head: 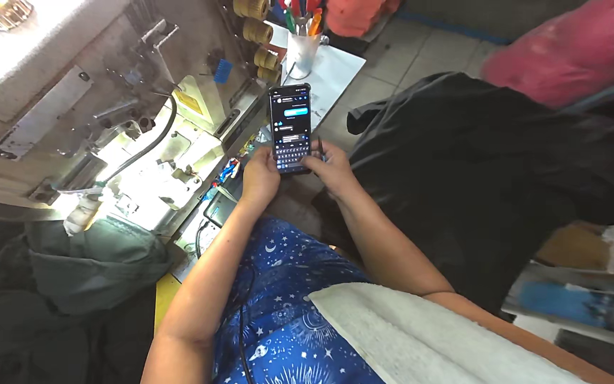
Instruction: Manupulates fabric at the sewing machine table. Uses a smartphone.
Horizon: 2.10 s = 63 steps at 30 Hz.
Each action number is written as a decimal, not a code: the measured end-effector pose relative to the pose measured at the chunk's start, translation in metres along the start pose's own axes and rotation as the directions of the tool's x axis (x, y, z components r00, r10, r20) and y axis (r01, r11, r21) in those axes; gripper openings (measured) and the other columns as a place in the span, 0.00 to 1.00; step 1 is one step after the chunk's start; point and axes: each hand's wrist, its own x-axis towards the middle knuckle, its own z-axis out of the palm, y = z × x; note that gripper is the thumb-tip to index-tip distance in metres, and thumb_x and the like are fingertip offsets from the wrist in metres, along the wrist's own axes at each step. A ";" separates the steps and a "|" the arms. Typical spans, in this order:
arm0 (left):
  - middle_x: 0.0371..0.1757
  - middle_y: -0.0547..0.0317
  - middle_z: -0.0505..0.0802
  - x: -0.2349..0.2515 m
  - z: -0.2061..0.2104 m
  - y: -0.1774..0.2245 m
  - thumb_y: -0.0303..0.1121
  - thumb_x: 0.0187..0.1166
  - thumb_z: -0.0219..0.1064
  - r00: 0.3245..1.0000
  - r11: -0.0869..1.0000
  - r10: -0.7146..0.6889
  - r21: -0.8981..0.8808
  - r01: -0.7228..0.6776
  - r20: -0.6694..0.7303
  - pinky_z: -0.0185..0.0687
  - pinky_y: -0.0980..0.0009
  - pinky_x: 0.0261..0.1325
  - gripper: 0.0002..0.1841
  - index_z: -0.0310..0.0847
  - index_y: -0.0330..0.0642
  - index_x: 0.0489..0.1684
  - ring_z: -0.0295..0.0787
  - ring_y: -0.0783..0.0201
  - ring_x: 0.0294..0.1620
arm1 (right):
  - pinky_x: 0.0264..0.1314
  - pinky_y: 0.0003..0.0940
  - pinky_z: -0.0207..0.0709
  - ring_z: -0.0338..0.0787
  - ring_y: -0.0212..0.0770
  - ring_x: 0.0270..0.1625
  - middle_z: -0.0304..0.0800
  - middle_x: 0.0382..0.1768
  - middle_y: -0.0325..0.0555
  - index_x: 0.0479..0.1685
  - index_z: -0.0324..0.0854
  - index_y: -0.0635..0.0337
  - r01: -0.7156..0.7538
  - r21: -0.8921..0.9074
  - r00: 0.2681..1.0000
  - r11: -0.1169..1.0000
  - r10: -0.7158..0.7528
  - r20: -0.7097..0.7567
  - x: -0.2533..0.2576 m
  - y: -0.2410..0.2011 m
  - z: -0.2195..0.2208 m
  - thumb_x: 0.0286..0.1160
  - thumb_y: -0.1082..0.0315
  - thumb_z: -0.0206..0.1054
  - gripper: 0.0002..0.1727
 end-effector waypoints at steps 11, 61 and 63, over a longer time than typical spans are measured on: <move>0.54 0.41 0.92 0.000 0.000 0.001 0.29 0.92 0.51 1.000 1.000 -0.002 0.002 0.002 -0.006 0.82 0.50 0.66 0.15 0.78 0.32 0.66 0.91 0.50 0.58 | 0.41 0.28 0.81 0.83 0.29 0.35 0.86 0.38 0.42 0.58 0.80 0.64 0.021 -0.037 0.999 0.999 -0.019 0.036 0.001 0.004 -0.001 0.66 0.70 0.74 0.20; 0.55 0.40 0.92 0.000 0.004 0.003 0.28 0.91 0.51 1.000 0.999 0.021 0.049 -0.021 -0.010 0.81 0.49 0.68 0.15 0.78 0.32 0.66 0.90 0.49 0.59 | 0.48 0.37 0.83 0.86 0.35 0.40 0.84 0.38 0.43 0.50 0.82 0.62 -0.048 -0.046 0.993 0.998 0.043 -0.112 0.002 0.003 0.014 0.67 0.59 0.76 0.19; 0.55 0.40 0.92 0.001 0.004 0.003 0.29 0.92 0.51 1.000 0.998 0.010 0.061 -0.010 -0.005 0.81 0.48 0.68 0.15 0.78 0.33 0.66 0.90 0.48 0.60 | 0.50 0.38 0.85 0.89 0.36 0.42 0.88 0.41 0.45 0.54 0.82 0.62 -0.082 -0.062 0.989 0.995 0.073 -0.130 0.002 0.001 0.016 0.64 0.57 0.79 0.23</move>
